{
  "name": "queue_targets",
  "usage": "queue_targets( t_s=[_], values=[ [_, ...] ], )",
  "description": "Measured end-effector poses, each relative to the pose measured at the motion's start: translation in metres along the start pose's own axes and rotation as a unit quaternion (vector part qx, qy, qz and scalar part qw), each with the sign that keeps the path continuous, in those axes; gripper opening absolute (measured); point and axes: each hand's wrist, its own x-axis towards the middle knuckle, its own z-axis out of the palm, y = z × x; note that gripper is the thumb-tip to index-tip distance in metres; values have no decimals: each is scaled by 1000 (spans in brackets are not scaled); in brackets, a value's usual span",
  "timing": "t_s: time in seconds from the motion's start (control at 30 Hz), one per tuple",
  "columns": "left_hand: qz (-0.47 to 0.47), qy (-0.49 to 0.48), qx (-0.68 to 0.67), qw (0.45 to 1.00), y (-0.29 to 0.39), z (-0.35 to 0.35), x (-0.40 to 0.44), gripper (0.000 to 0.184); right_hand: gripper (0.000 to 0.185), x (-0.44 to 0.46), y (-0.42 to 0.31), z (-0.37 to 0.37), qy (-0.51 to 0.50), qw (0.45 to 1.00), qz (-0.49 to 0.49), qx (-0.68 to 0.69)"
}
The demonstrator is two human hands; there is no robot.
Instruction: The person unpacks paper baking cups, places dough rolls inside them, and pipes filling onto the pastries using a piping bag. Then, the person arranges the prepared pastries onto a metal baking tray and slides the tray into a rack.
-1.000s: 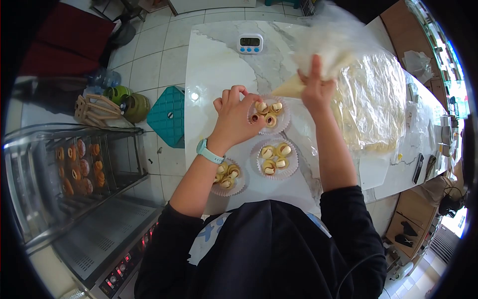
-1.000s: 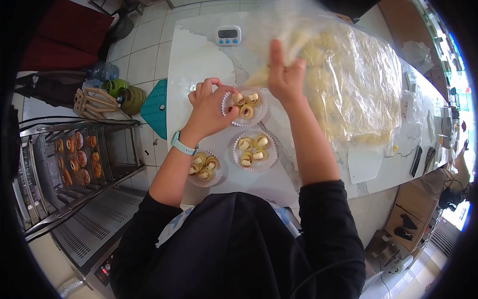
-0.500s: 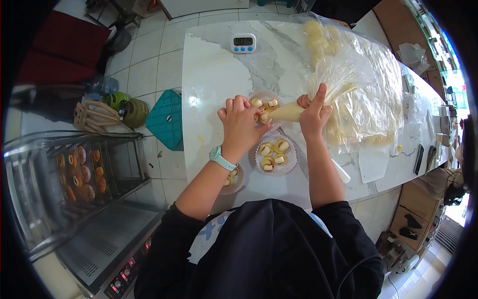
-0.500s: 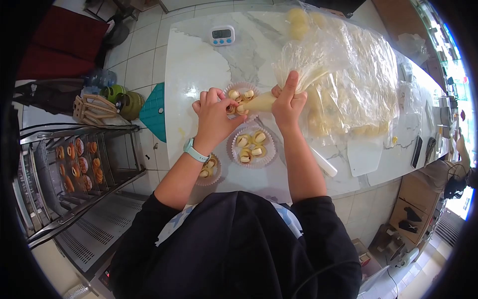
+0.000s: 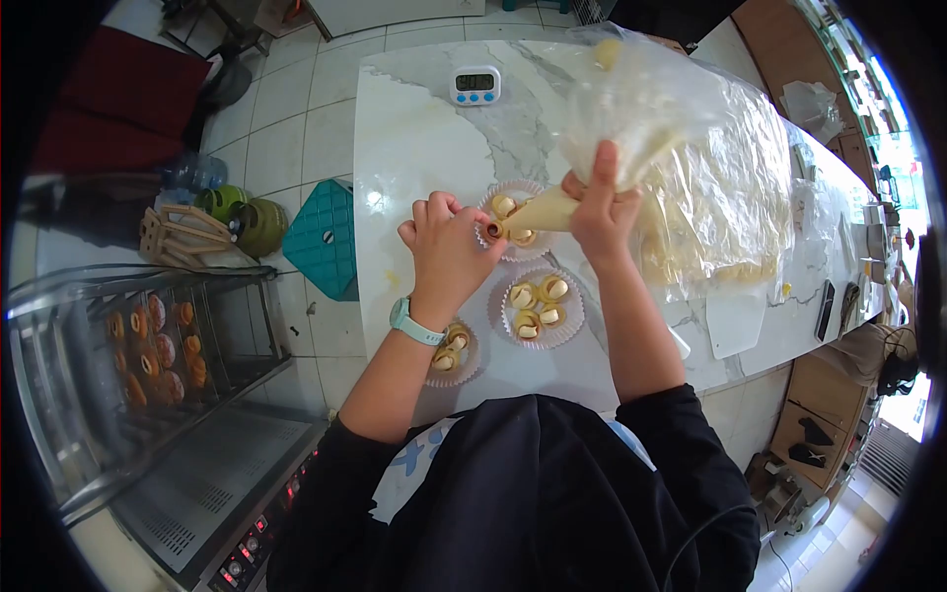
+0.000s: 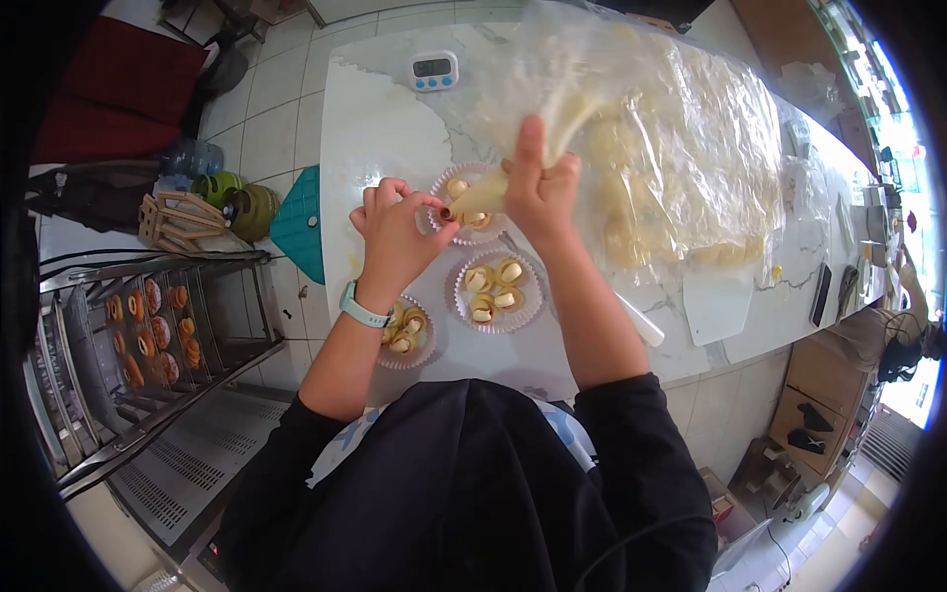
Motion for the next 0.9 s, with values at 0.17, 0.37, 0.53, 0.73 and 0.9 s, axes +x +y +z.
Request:
queue_targets(
  t_s=[0.17,0.37,0.53,0.73,0.9],
  values=[
    [-12,-14,9,1000,-6,5,-1,23,51,4,24,10,-49,996,-34,-70],
    [-16,-11,-5,1000,-8,7,-2,21,51,7,27,14,-69,994,-27,-77],
    [-3,-11,0,1000,-7,9,-3,22,27,4,20,13,-141,920,-322,-174],
    [42,40,-17,998,-7,-21,-13,37,35,-3,1,-140,33,969,-228,-87],
    [-21,139,-68,988,-73,-86,-55,38,35,-22,-102,-229,243,965,33,-89]
  ],
)
